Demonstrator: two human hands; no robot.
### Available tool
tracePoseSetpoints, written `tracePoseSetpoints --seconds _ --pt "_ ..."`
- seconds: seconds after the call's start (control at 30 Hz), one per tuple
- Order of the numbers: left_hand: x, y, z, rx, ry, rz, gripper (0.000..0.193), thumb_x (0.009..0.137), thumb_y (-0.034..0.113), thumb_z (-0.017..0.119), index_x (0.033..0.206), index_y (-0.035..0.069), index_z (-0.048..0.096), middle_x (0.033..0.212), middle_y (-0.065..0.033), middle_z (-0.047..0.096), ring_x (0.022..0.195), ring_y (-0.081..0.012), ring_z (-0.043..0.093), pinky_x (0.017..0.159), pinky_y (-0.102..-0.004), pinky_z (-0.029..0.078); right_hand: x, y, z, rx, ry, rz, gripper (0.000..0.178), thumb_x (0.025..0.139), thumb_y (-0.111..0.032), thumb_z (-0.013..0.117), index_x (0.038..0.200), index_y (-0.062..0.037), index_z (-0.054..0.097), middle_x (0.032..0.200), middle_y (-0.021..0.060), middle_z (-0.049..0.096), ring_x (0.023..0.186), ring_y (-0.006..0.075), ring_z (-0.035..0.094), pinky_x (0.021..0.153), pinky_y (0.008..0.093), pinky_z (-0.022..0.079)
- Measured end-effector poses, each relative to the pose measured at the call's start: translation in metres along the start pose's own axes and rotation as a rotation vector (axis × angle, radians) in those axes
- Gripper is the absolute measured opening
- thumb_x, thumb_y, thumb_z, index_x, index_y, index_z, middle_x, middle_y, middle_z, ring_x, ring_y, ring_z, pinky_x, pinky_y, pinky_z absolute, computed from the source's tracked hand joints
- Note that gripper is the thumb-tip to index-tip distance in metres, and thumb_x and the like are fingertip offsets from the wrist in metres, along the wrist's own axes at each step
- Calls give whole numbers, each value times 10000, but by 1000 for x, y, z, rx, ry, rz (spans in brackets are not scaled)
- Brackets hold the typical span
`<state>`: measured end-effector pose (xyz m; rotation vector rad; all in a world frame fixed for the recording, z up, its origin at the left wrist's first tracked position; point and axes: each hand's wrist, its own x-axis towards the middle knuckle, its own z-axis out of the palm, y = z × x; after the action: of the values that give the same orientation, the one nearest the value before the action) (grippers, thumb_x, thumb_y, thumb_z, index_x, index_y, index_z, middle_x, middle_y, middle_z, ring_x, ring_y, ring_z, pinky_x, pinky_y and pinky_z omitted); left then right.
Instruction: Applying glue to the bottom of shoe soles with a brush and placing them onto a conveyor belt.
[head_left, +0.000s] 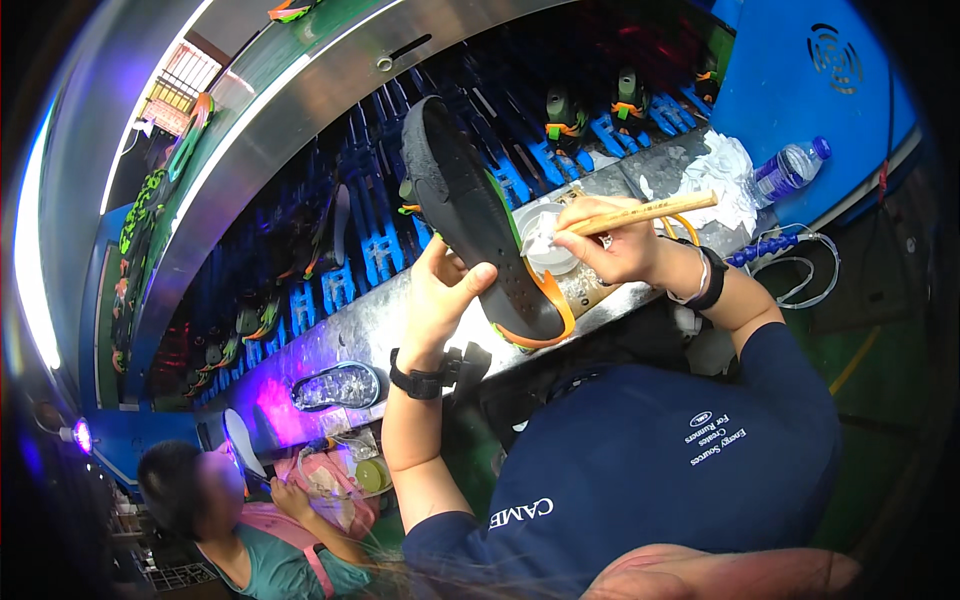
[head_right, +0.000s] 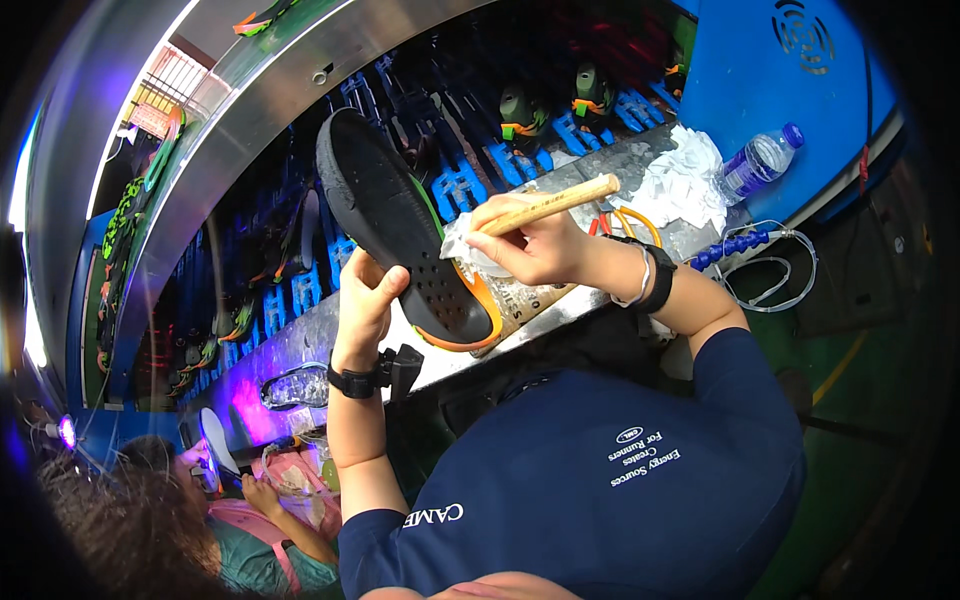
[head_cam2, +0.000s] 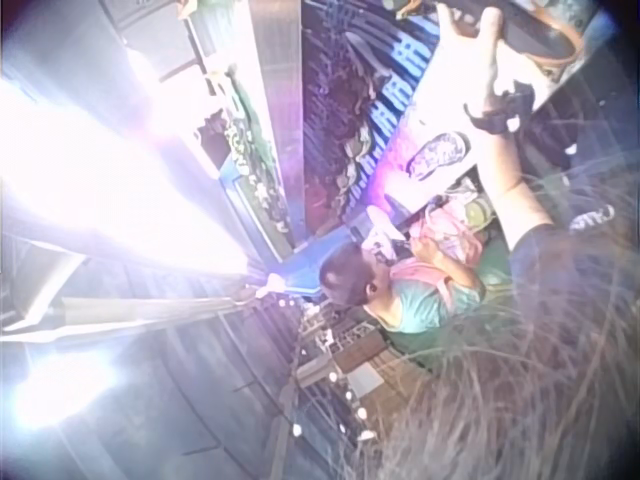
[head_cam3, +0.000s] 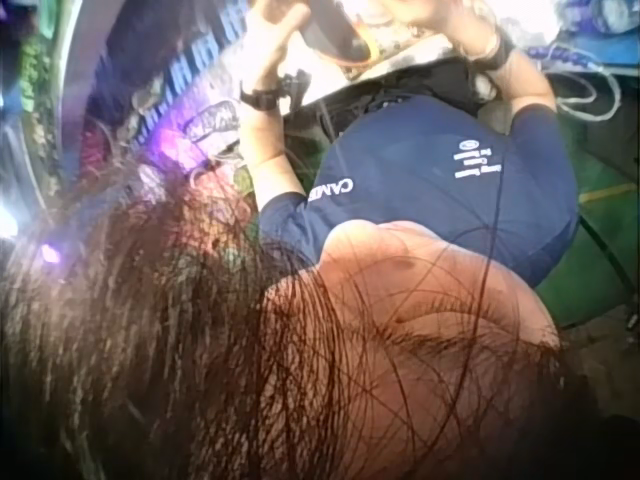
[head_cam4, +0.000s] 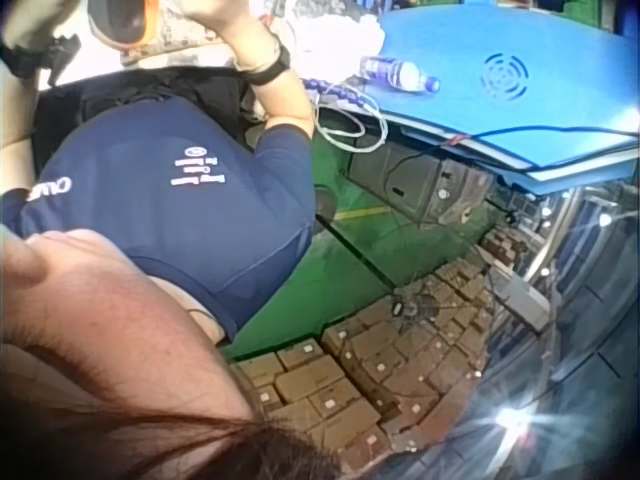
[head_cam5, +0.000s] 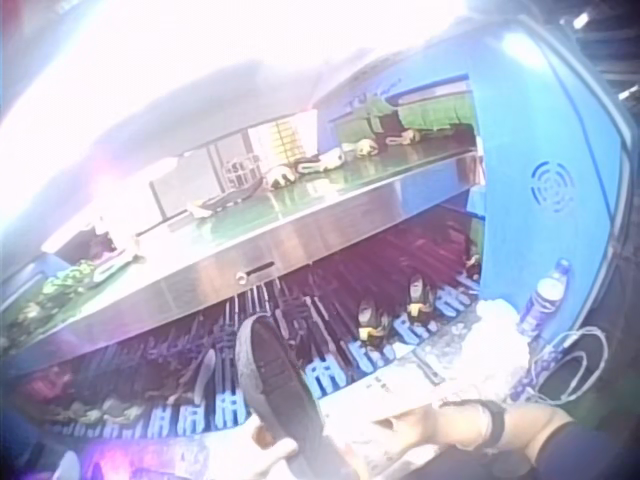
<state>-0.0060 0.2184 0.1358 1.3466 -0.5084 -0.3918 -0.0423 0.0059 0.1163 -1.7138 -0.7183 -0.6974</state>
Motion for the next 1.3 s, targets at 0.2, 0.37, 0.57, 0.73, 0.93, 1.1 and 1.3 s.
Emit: tracePoseSetpoints --seconds 0.2,0.37,0.57,0.73,0.93,1.1,1.3 --pt "-3 -4 6 -8 -40 -26 535 687 137 672 1115 -13 388 997 -105 523 886 -169 526 770 -290 449 10 5 -6 -16 42 47 61 701 37 563 749 12 535 671 73 539 552 124 501 490 222 387" --pt "-8 -3 12 -2 -65 -82 535 691 144 668 1117 -15 386 991 -110 523 879 -169 532 758 -281 457 20 10 -11 -22 83 15 74 709 49 551 771 15 529 666 60 524 552 108 485 481 213 372" --pt "-10 -5 16 -3 -69 -48 525 705 140 656 1123 -19 382 995 -109 521 886 -171 530 754 -285 460 26 10 -11 3 128 -8 84 712 41 553 792 24 533 663 65 527 565 102 491 498 210 386" --pt "-4 -2 18 16 -74 -118 508 727 138 634 1126 -12 357 942 -123 547 835 -169 551 731 -282 462 20 14 -13 -45 143 -68 45 703 32 555 741 12 541 650 63 534 553 110 499 487 221 388" --pt "17 2 30 165 -11 -145 446 775 188 567 1105 7 330 903 -105 563 735 -119 542 640 -232 427 -16 -20 -58 140 236 42 28 717 47 542 734 26 542 699 66 541 554 81 474 466 194 357" --pt "71 43 81 -100 -191 -282 416 802 294 468 1102 6 451 1014 -77 535 946 -157 499 849 -280 366 -68 -51 -133 94 673 130 108 781 -64 508 852 18 511 599 17 478 477 37 393 430 172 308" --pt "299 155 160 -172 -567 -192 642 807 425 443 1150 -96 290 1120 -309 387 974 -346 491 782 -381 464 -98 -100 -160 -77 916 94 133 797 -97 488 853 23 502 550 15 429 424 37 352 375 154 259"
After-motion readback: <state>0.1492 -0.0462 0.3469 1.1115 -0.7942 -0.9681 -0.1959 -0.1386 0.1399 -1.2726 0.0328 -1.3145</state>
